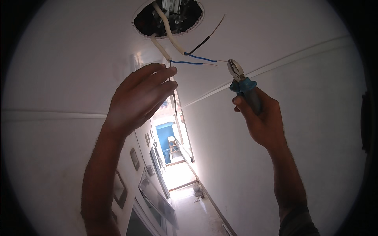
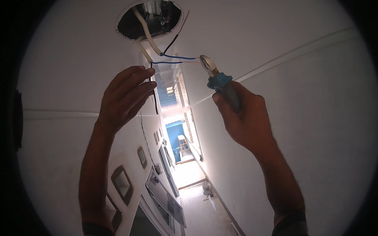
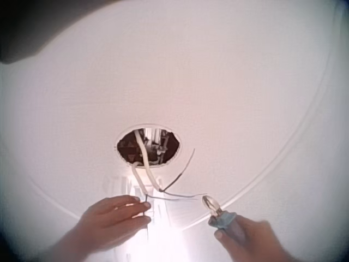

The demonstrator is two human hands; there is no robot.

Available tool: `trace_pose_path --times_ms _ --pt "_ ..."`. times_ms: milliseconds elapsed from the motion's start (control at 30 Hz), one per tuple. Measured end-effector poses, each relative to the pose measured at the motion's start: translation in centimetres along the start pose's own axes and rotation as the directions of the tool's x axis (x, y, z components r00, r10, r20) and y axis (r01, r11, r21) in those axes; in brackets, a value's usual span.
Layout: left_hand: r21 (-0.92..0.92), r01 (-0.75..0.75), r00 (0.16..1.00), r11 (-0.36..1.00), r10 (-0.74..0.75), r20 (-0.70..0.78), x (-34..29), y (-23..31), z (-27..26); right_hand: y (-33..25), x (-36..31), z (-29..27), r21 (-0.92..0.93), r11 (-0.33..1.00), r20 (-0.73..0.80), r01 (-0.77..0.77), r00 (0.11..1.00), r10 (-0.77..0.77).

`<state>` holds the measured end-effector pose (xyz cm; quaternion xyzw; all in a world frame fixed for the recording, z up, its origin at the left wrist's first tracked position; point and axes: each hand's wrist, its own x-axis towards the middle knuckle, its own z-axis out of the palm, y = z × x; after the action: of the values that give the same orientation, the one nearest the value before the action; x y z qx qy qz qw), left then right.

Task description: The person strips insulation from several ceiling wires using pliers and a utility knife, then twists and prepares the exposed conductors. The person works from a ladder in a narrow corridor, handling blue, black, and white wires and a white plastic fitting.

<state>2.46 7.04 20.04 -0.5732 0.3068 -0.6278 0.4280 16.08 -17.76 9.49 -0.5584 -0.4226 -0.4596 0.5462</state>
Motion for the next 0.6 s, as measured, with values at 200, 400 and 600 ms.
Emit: trace_pose_path --times_ms 200,400,600 --pt "-0.221 -0.019 0.999 0.975 0.01 -0.039 2.5 0.3 1.9 0.5 -2.9 1.8 0.13 0.938 0.234 -0.321 0.929 0.286" --pt "-0.093 0.051 0.997 0.994 -0.056 -0.056 3.7 0.8 2.8 1.8 -3.1 6.8 0.29 0.907 0.269 -0.306 0.936 0.23" --pt "-0.087 0.067 0.992 0.994 -0.076 -0.103 4.1 1.6 3.5 0.7 -1.7 9.2 0.388 0.893 0.148 -0.229 0.972 0.185"
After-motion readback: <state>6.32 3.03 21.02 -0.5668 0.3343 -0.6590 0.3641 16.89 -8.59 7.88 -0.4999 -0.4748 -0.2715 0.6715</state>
